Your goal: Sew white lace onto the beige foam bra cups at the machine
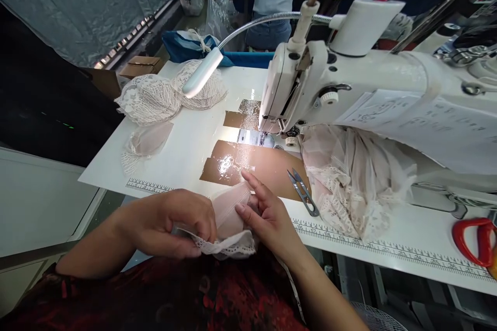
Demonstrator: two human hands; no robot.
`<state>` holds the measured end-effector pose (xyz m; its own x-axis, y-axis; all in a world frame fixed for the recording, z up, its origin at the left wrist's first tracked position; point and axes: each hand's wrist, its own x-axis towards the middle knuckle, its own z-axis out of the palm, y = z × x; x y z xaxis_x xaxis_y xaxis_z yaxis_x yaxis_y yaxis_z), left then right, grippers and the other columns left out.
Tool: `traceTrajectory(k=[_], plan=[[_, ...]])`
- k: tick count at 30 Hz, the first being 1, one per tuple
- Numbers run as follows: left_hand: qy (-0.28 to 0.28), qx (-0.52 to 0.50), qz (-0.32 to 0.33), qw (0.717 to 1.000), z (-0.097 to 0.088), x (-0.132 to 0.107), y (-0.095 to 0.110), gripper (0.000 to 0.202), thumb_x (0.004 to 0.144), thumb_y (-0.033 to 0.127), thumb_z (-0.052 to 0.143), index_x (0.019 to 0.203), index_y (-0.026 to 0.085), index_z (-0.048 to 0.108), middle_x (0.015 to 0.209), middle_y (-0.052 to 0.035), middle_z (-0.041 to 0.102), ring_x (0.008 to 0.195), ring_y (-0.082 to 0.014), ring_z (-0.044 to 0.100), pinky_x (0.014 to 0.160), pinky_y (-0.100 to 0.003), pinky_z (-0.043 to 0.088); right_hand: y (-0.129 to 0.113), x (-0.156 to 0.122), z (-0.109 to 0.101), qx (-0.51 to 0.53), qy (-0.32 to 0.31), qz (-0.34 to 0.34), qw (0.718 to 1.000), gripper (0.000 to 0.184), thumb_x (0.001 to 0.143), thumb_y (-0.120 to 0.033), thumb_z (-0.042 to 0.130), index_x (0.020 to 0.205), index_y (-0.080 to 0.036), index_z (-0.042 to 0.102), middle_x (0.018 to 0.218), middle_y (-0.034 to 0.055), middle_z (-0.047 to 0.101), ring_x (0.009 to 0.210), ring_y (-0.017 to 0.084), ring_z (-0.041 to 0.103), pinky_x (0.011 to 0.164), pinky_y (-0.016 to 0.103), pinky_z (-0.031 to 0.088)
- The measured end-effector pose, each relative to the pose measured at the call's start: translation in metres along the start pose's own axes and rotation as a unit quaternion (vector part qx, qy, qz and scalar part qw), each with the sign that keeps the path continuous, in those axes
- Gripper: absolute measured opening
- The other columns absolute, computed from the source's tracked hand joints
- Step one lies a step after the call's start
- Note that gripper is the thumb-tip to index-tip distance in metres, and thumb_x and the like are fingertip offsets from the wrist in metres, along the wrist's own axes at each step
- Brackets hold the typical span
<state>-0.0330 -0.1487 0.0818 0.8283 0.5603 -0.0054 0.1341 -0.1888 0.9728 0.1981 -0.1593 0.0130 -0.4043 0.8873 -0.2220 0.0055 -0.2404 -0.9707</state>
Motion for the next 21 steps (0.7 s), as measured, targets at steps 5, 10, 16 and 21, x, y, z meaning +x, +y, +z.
traceTrajectory(k=[5,10,16,21], plan=[[0.168,0.091,-0.008,0.982,0.008,0.010,-0.022,0.015,0.086,0.027,0.056,0.088,0.017,0.068,0.108,-0.0105,0.062,0.102,-0.0230,0.059,0.090,-0.034,0.047,-0.001,-0.001,-0.003,-0.067,-0.020,-0.063,0.996,0.028,0.085,-0.037,0.061,0.108,-0.026,0.071,0.092,0.0039,0.071,0.084,0.021,0.064,0.077,0.032,0.050],[0.193,-0.032,-0.072,0.978,0.018,0.018,-0.046,0.030,0.088,0.039,0.056,0.073,0.013,0.059,0.063,0.0009,0.049,0.059,-0.0095,0.045,0.054,-0.020,0.037,0.003,0.003,-0.009,-0.009,-0.072,-0.011,0.997,0.049,0.088,-0.061,0.043,0.087,-0.021,0.071,0.078,0.0038,0.066,0.073,0.019,0.059,0.067,0.029,0.048],[0.263,-0.095,-0.108,0.954,0.025,0.022,-0.051,0.039,0.086,0.046,0.057,0.066,0.013,0.055,0.060,0.0029,0.043,0.055,-0.0072,0.037,0.050,-0.019,0.030,-0.001,0.004,-0.006,0.019,-0.069,0.031,0.997,0.034,0.073,-0.052,0.070,0.079,-0.018,0.066,0.071,0.0006,0.062,0.065,0.015,0.055,0.062,0.026,0.045],[0.310,-0.404,-0.126,0.851,0.025,0.017,-0.058,0.043,0.079,0.058,0.059,0.081,0.015,0.057,0.069,-0.0009,0.055,0.060,-0.0112,0.051,0.058,-0.023,0.043,-0.001,0.001,-0.005,0.105,0.047,0.042,0.993,0.029,0.069,-0.045,0.075,0.068,-0.018,0.063,0.060,-0.0015,0.060,0.051,0.010,0.049,0.048,0.022,0.039]])
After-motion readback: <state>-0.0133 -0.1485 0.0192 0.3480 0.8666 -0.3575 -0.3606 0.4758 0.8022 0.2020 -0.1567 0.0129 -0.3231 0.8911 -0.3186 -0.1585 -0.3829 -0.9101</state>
